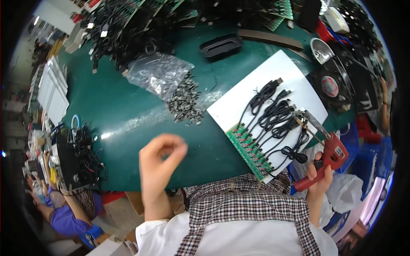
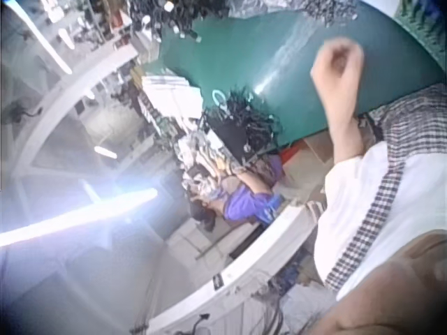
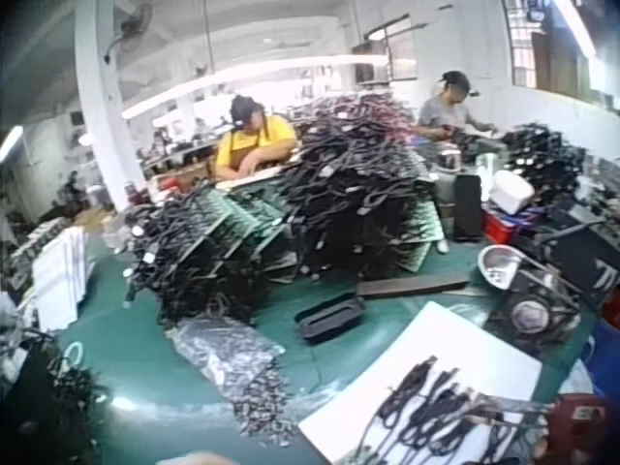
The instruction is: The person solders small electronic components onto a circuit board connected to cables using a soldering gun. The person then sets the board aside, takes another circuit board from a stack, and solders components onto it with the soldering gun.
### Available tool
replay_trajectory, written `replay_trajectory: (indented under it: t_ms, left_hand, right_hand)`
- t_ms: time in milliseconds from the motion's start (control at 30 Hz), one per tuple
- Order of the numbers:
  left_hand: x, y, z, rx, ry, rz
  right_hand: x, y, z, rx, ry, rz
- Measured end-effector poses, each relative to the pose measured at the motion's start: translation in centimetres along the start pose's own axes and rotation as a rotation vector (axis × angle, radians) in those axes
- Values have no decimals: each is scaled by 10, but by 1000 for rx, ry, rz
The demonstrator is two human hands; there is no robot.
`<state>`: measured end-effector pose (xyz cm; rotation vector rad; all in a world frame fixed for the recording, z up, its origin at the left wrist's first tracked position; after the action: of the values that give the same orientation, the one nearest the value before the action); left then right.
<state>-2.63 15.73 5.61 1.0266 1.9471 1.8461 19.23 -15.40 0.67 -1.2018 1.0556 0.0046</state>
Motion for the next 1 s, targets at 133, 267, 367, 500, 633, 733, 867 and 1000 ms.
replay_trajectory:
  t_ms: [133,267,367,500,633,733,867,1000]
  left_hand:
    - [-14,-34,21,-63,183,410]
    - [-18,-40,33,-46,165,533]
    - [-17,-31,39,-43,109,585]
    - [-15,-24,39,-64,21,695]
    - [-23,-29,29,111,-57,41]
    - [-45,-37,10,259,-153,-552]
    - [-69,-32,1,256,-96,-617]
    - [-72,-31,2,224,-78,-560]
  right_hand:
    - [-19,3,2,-25,22,-173]
    - [-36,5,-3,-78,86,-317]
    - [-39,8,-6,-122,84,-321]
    - [-44,8,-5,-173,62,-377]
    - [-51,6,-2,-257,-34,-433]
    - [-59,11,0,-352,-49,-484]
    - [-66,15,1,-380,-104,-605]
    - [-62,16,1,-359,-63,-699]
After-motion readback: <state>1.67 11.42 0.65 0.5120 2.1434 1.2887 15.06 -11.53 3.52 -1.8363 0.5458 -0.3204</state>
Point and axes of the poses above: each hand's wrist, its own z-axis towards the middle knuckle, its own x-axis out of the back of the hand, y = z × x, the point moved 1 cm from there along z, towards the middle knuckle, and after that the axes turned 5 degrees about -y, right-handed, at the moved point
